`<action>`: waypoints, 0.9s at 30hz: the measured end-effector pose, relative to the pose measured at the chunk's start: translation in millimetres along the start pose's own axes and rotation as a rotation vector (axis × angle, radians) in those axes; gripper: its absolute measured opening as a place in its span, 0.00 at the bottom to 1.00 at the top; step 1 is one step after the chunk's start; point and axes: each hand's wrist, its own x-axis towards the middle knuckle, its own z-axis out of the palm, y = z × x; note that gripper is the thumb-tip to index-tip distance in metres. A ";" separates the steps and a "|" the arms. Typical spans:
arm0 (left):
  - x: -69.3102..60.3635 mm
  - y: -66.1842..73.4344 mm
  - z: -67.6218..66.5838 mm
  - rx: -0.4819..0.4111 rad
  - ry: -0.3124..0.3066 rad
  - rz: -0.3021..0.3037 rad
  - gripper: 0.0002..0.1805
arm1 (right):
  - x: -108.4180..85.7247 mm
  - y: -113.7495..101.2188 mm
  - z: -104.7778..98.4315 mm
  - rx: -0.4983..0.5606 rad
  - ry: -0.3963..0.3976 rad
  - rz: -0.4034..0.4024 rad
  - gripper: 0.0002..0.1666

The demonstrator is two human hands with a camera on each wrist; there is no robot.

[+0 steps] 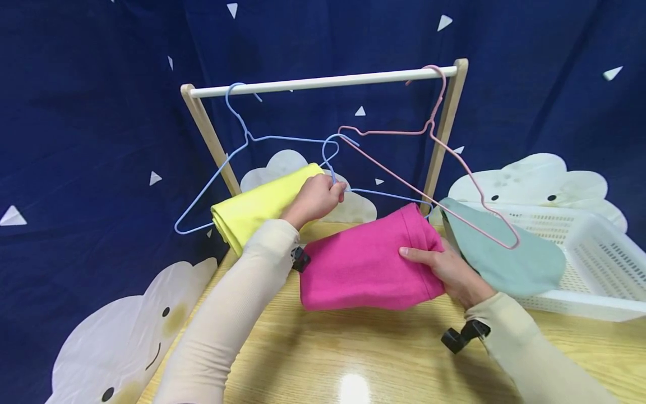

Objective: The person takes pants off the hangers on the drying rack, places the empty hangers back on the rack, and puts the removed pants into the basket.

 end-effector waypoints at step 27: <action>-0.1 -9.4 -1.3 -0.015 0.015 -0.043 0.23 | -4.8 -12.6 4.9 -0.039 -0.029 -0.093 0.05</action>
